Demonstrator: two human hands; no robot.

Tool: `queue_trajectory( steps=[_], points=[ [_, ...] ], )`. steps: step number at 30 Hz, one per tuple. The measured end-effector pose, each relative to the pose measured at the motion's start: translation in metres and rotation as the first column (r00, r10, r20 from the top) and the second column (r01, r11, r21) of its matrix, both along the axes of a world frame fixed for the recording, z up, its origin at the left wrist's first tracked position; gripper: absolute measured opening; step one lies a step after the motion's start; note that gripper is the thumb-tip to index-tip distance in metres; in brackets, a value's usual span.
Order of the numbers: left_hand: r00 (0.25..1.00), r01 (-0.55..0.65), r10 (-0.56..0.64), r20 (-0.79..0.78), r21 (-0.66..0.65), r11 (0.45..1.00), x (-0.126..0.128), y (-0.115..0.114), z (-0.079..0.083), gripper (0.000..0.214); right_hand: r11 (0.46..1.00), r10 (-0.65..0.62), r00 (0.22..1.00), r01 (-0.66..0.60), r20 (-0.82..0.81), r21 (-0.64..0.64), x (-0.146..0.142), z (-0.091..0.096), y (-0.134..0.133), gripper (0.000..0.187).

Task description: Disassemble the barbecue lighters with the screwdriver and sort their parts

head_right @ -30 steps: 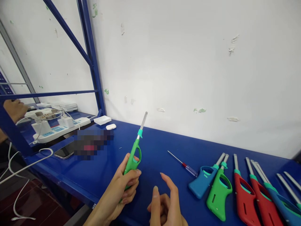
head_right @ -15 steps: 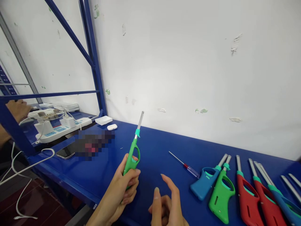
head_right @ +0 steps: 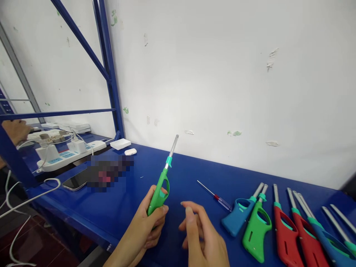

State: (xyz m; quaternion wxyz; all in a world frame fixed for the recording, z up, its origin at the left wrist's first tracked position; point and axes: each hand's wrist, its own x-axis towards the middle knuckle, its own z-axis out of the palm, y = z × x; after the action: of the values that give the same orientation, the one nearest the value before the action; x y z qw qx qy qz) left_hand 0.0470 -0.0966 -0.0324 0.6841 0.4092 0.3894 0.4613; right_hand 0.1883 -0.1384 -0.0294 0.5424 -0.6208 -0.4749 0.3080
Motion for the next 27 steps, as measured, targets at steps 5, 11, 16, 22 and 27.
queue_trajectory(
  steps=[5, 11, 16, 22, 27],
  points=[
    [0.988, 0.154, -0.154, 0.002, -0.029, 0.988, -0.005, -0.003, 0.007, 0.060, 0.993, 0.072, 0.985, -0.086, 0.159, 0.078, 0.031, 0.050, 0.041, 0.057],
    [0.952, 0.306, -0.305, 0.025, -0.089, 0.948, -0.013, -0.006, 0.008, 0.078, 0.967, 0.223, 0.975, -0.223, 0.014, 0.122, 0.034, 0.056, 0.066, 0.059],
    [0.927, 0.375, -0.370, 0.057, -0.149, 0.915, -0.018, -0.006, 0.005, 0.103, 0.966, 0.239, 0.966, -0.226, -0.102, 0.125, 0.033, 0.052, 0.054, 0.055],
    [0.922, 0.387, -0.384, 0.055, -0.159, 0.908, -0.016, -0.005, 0.005, 0.110, 0.966, 0.251, 0.952, -0.234, -0.176, 0.108, 0.038, 0.057, 0.050, 0.050],
    [0.926, 0.378, -0.373, 0.059, -0.154, 0.913, -0.016, -0.008, 0.006, 0.108, 0.961, 0.268, 0.942, -0.247, -0.201, 0.127, 0.048, 0.063, 0.057, 0.052]
  ],
)
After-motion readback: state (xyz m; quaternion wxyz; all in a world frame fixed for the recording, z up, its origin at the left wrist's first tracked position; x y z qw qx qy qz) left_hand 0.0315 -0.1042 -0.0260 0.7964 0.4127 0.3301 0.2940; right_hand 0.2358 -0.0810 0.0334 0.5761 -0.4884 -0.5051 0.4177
